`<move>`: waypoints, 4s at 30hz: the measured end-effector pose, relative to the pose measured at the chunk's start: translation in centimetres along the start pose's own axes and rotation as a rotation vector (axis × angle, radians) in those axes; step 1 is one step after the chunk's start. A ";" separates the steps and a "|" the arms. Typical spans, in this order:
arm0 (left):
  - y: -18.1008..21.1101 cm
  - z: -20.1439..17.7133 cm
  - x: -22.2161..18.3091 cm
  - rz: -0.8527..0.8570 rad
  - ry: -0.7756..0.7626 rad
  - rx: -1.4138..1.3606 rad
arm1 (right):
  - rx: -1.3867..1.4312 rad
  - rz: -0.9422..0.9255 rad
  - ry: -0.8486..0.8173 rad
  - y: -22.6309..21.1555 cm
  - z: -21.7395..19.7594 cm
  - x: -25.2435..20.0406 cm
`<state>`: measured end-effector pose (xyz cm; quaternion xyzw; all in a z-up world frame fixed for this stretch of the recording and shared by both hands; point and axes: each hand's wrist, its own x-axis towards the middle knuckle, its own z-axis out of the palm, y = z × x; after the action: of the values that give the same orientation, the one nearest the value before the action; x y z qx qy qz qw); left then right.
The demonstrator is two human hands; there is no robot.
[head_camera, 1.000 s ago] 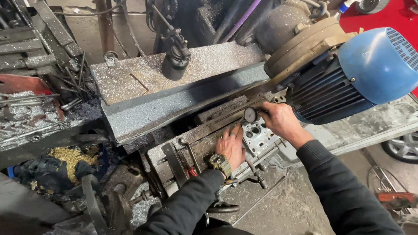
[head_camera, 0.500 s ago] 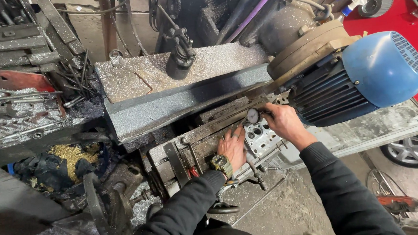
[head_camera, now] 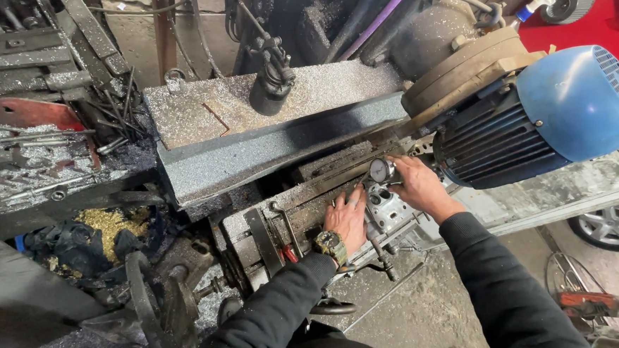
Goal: The person measures and adjusts a cylinder head using a milling machine and hand tools.
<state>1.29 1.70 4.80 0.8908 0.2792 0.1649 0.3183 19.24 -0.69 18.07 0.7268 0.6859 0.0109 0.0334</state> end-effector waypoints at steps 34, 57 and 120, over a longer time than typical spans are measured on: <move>-1.1 -1.2 0.2 0.008 -0.023 -0.073 | -0.015 0.042 0.008 0.0 0.4 -0.4; -4.2 2.1 1.3 -0.019 -0.054 -0.287 | 0.251 0.078 0.287 -1.1 3.2 -3.1; -2.5 -3.8 5.2 -0.097 0.005 -0.762 | 0.274 0.013 0.266 -3.1 -2.9 -1.4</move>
<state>2.61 8.20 6.55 0.6940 0.2403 0.2439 0.6334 15.92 -1.81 20.77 0.7211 0.6746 0.0136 -0.1572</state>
